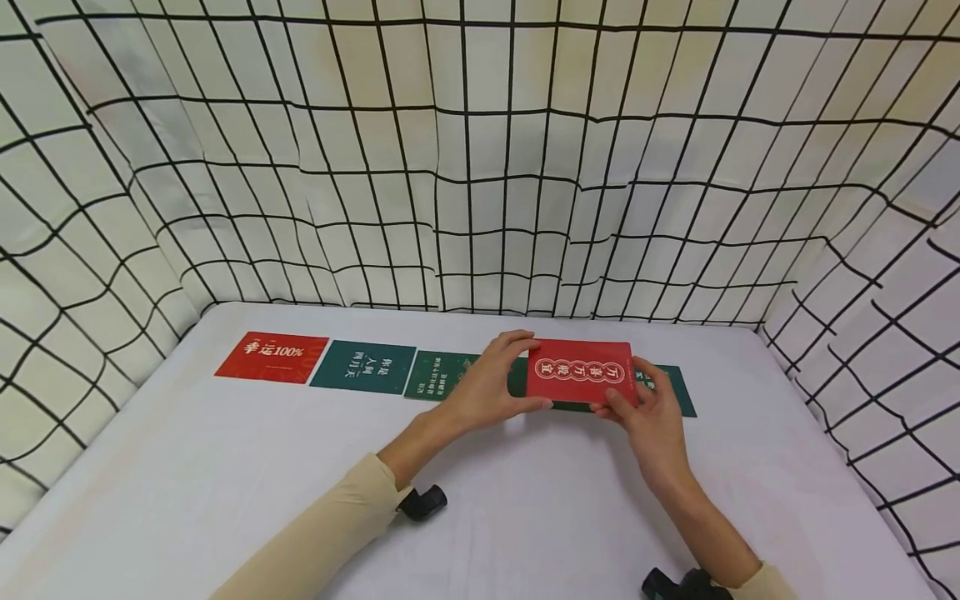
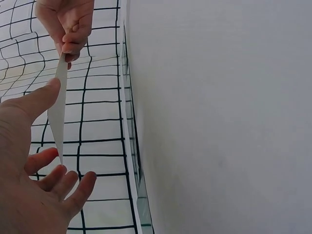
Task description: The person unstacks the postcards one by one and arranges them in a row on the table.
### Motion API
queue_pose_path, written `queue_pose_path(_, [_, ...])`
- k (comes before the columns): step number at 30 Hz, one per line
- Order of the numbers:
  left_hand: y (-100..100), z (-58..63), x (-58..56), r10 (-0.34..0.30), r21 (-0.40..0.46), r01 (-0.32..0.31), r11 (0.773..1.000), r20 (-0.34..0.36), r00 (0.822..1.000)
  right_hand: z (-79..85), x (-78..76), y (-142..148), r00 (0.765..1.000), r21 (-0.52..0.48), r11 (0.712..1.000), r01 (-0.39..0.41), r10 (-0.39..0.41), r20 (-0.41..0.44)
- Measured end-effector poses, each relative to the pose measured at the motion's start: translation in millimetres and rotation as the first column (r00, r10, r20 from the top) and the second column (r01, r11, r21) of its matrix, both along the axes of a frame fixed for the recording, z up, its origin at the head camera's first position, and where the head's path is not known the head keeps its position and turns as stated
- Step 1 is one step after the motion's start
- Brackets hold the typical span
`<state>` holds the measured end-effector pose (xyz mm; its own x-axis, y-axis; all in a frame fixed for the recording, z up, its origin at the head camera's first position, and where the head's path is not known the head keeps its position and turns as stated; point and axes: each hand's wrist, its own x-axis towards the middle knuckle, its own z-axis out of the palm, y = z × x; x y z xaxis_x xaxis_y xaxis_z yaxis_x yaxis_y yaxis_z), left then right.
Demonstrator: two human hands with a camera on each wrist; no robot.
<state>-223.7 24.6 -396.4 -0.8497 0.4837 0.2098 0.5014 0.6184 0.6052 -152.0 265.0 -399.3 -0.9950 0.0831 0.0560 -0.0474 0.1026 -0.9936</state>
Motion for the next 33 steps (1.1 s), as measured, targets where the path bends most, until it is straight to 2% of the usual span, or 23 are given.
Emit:
queue_pose_path(11, [9,0.2,-2.6,0.006,0.013,-0.006,1.000,0.023,1.000,1.0,-2.3,9,0.997,0.007,0.998,0.066,-0.067,0.035])
queue_pose_path(22, [19,-4.3,-5.6,0.002,0.034,-0.004,0.999,0.068,0.998,-6.4,-3.2,23,0.992,0.031,0.993,0.111,-0.113,0.061])
queue_pose_path(33, [38,-10.2,-8.1,0.051,0.083,-0.061,0.995,0.116,0.992,-2.1,-5.6,35,0.988,0.020,0.990,0.142,-0.143,0.058])
